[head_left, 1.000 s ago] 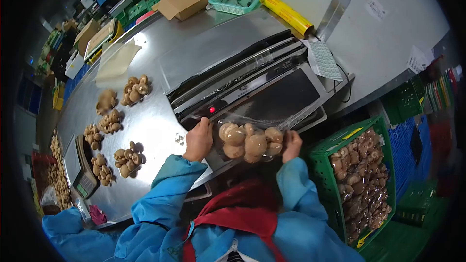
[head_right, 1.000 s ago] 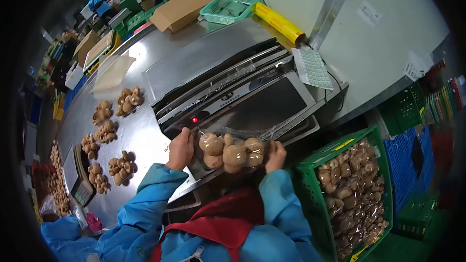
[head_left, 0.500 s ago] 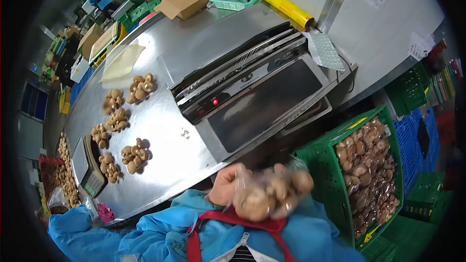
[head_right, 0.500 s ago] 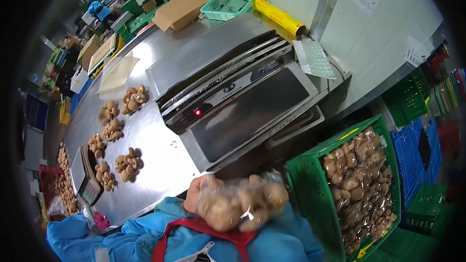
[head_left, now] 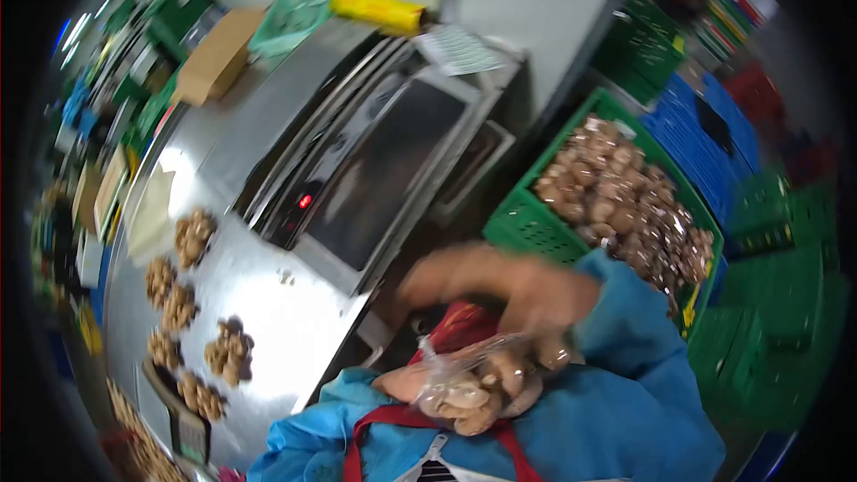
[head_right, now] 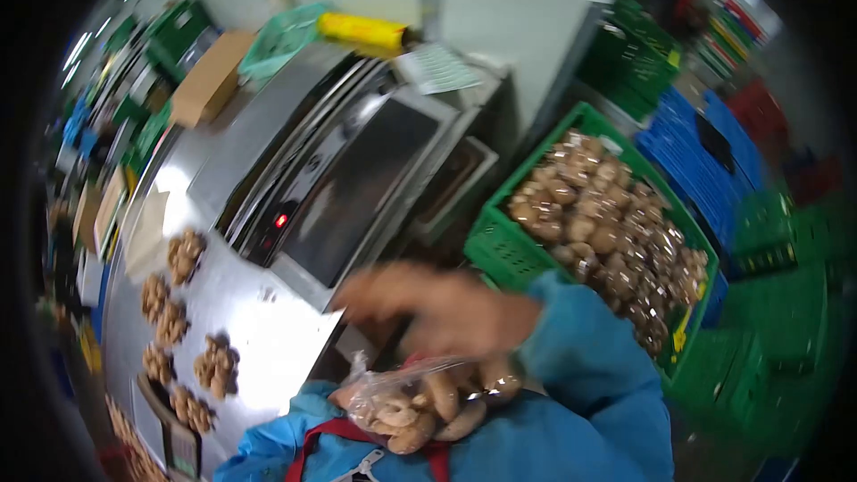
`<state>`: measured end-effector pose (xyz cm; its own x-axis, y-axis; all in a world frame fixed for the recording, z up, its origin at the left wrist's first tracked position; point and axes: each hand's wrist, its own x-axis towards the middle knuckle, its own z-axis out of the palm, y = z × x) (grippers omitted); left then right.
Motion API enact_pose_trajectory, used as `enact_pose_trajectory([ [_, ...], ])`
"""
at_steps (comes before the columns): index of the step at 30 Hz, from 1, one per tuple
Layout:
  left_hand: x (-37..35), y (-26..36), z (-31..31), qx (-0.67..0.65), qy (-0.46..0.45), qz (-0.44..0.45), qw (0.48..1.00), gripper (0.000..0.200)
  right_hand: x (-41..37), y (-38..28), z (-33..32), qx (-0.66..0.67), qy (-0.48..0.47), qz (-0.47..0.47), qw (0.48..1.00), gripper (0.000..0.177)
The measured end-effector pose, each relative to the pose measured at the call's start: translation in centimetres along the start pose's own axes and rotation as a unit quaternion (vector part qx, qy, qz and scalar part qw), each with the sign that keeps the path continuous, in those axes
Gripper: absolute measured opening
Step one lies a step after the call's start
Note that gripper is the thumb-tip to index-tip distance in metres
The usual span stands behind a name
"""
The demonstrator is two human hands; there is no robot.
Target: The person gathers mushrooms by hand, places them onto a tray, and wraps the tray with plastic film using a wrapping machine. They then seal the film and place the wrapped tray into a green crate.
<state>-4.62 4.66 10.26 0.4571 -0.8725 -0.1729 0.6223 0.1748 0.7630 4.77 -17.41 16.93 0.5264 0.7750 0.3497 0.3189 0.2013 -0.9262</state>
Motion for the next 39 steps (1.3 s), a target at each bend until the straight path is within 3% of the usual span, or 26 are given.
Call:
enact_pose_trajectory([
  [1, 0.1, -0.3, 0.0, 0.002, 0.002, -0.027, 1.000, 0.056, 1.2, -6.4, -0.1, 0.209, -0.147, 0.125, 0.959, 0.061],
  [2, 0.3, -0.5, 0.0, 0.006, 0.013, -0.049, 0.999, 0.058, -0.3, -2.6, 4.0, 0.040, -0.205, 0.098, 0.973, 0.069],
  [4, 0.7, -1.2, 0.2, 0.011, 0.043, -0.079, 0.996, 0.060, -2.5, -3.8, 3.6, 0.022, -0.115, 0.129, 0.985, 0.071],
  [6, 1.4, -1.6, 0.1, 0.024, 0.082, -0.096, 0.992, 0.062, -6.5, -4.5, 1.7, 0.039, -0.119, 0.348, 0.929, 0.080],
  [8, 2.4, -1.6, 0.1, 0.052, 0.138, -0.093, 0.985, 0.064, -12.1, -2.3, 2.3, 0.004, -0.058, 0.338, 0.939, 0.081],
  [10, 4.3, -1.0, 0.4, 0.063, 0.204, -0.055, 0.976, 0.067, -16.0, -1.5, 3.7, 0.146, 0.144, 0.314, 0.927, 0.078],
  [11, 5.7, -0.7, 1.1, -0.027, 0.206, 0.005, 0.978, 0.075, -18.1, -0.1, 4.7, 0.148, 0.160, 0.311, 0.925, 0.078],
  [12, 7.7, 0.2, 2.2, -0.116, 0.208, 0.061, 0.969, 0.084, -20.1, 1.5, 5.9, 0.197, 0.255, 0.291, 0.901, 0.070],
  [13, 9.9, 0.6, 2.9, -0.072, 0.153, 0.074, 0.983, 0.090, -21.6, 1.8, 6.3, 0.244, 0.346, 0.267, 0.866, 0.062],
  [14, 12.2, 0.3, 3.9, -0.067, 0.067, 0.070, 0.993, 0.083, -23.3, 1.6, 6.5, 0.247, 0.361, 0.260, 0.861, 0.062],
  [16, 16.9, -0.9, 6.2, 0.052, 0.072, -0.046, 0.995, 0.075, -26.8, -0.2, 6.4, 0.259, 0.499, 0.194, 0.804, 0.059],
  [17, 19.2, -1.9, 7.7, 0.033, 0.011, -0.073, 0.997, 0.070, -29.0, -2.3, 5.3, 0.205, 0.497, 0.297, 0.789, 0.055],
  [18, 21.4, -2.9, 8.9, 0.011, -0.049, -0.100, 0.994, 0.064, -31.1, -2.6, 5.5, 0.195, 0.584, 0.241, 0.750, 0.054],
  [20, 27.7, -4.0, 10.2, 0.239, -0.168, -0.146, 0.945, 0.059, -37.0, -3.8, 4.8, 0.125, 0.698, 0.229, 0.667, 0.045],
  [22, 34.6, -5.3, 15.0, 0.376, -0.253, 0.037, 0.891, 0.055, -42.3, -5.5, 4.7, 0.099, 0.831, 0.174, 0.518, 0.032],
  [23, 37.6, -6.9, 16.3, 0.460, -0.284, 0.071, 0.838, 0.057, -44.7, -7.1, 4.8, 0.066, 0.852, 0.228, 0.466, 0.031],
  [27, 45.4, -17.0, 17.1, 0.690, -0.291, 0.266, 0.607, 0.064, -48.2, -8.6, 4.2, -0.049, 0.881, 0.230, 0.411, 0.039],
  [28, 46.4, -18.1, 16.7, 0.689, -0.294, 0.269, 0.605, 0.064, -48.5, -7.9, 3.9, -0.051, 0.882, 0.228, 0.408, 0.039],
  [30, 47.4, -19.3, 16.0, 0.761, -0.314, 0.245, 0.512, 0.069, -48.9, -6.1, 3.3, -0.172, 0.862, 0.346, 0.329, 0.041],
  [31, 47.4, -19.2, 15.8, 0.745, -0.315, 0.258, 0.529, 0.069, -48.3, -5.7, 2.8, -0.162, 0.878, 0.310, 0.326, 0.043],
  [36, 47.2, -18.6, 15.2, 0.729, -0.325, 0.251, 0.548, 0.067, -48.3, -1.5, 2.3, -0.198, 0.859, 0.313, 0.353, 0.040],
  [38, 47.1, -18.7, 15.2, 0.741, -0.320, 0.230, 0.544, 0.064, -49.1, -0.7, 3.1, -0.260, 0.787, 0.429, 0.360, 0.041],
  [39, 47.0, -18.7, 15.1, 0.737, -0.321, 0.233, 0.547, 0.064, -48.6, -1.0, 3.2, -0.287, 0.738, 0.510, 0.336, 0.049],
])
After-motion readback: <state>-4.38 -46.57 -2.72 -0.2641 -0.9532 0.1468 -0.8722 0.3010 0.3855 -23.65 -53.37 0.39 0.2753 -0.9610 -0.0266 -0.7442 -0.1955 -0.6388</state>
